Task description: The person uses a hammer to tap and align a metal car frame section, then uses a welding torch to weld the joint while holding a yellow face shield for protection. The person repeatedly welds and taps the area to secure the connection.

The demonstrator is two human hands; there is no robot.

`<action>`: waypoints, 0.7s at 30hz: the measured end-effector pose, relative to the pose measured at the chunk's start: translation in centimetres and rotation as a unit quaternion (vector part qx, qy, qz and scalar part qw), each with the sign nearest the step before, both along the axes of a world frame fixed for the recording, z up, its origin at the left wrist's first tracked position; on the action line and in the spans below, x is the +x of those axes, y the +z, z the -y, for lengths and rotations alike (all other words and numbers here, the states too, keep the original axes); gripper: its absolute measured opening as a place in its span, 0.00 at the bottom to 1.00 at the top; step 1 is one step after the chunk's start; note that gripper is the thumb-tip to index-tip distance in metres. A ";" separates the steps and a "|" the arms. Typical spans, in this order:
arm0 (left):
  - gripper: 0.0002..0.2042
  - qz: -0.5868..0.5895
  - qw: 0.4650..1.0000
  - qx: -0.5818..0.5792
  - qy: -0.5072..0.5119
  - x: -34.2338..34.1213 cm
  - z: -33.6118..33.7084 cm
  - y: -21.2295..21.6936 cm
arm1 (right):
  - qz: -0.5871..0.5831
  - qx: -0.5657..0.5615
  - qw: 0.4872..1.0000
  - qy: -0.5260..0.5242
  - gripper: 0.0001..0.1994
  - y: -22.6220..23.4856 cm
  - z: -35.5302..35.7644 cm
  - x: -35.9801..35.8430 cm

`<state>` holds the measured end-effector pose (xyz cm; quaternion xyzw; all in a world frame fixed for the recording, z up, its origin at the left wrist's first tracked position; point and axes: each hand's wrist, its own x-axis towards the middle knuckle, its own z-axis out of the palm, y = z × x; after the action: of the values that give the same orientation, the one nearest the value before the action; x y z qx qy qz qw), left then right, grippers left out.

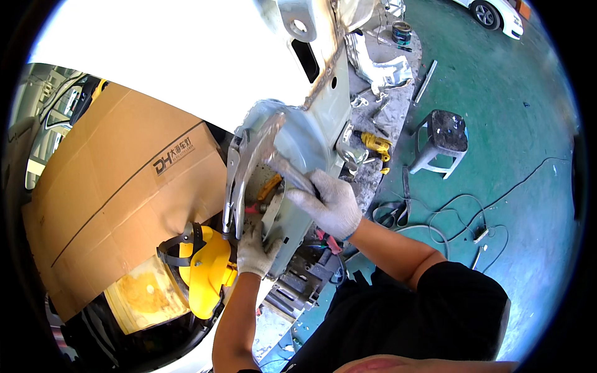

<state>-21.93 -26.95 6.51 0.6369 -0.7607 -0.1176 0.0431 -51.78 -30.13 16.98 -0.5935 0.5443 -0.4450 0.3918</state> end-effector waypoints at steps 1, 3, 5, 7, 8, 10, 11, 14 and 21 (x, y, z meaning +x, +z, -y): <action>0.44 -0.001 1.000 0.007 0.002 0.0 0.1 0.1 | 0.006 -0.006 1.000 -0.002 0.25 0.1 0.1 -0.1; 0.44 -0.003 1.000 0.025 0.006 0.1 0.0 0.1 | 0.016 -0.013 1.000 -0.006 0.26 0.2 0.4 -0.3; 0.43 -0.015 1.000 0.022 0.003 -0.1 -0.3 0.3 | 0.052 0.032 0.998 -0.007 0.26 0.6 0.2 -0.3; 0.43 -0.016 1.000 -0.009 -0.007 0.0 0.0 0.2 | 0.015 0.004 1.000 -0.008 0.25 0.9 -0.3 -0.2; 0.43 -0.012 0.999 -0.033 -0.017 0.4 0.1 -0.5 | -0.003 -0.010 1.000 -0.009 0.25 0.9 -0.4 -0.2; 0.43 -0.001 0.997 -0.065 -0.030 1.0 0.0 -1.3 | 0.027 -0.014 1.000 -0.003 0.25 0.5 0.2 -0.7; 0.44 0.005 0.996 -0.078 -0.035 1.2 0.0 -1.6 | 0.043 -0.016 0.999 -0.001 0.26 0.4 0.4 -0.8; 0.43 -0.006 0.997 -0.063 -0.034 0.7 0.1 -1.4 | 0.054 -0.005 0.998 -0.013 0.27 0.6 -0.2 0.0; 0.43 -0.007 0.998 -0.054 -0.024 0.6 -0.1 -1.0 | 0.049 0.009 0.999 0.003 0.26 0.4 0.0 -0.2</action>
<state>-21.29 -26.89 5.52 0.6142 -0.7809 -0.0817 0.0798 -51.98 -30.08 17.37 -0.5695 0.5266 -0.4674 0.4243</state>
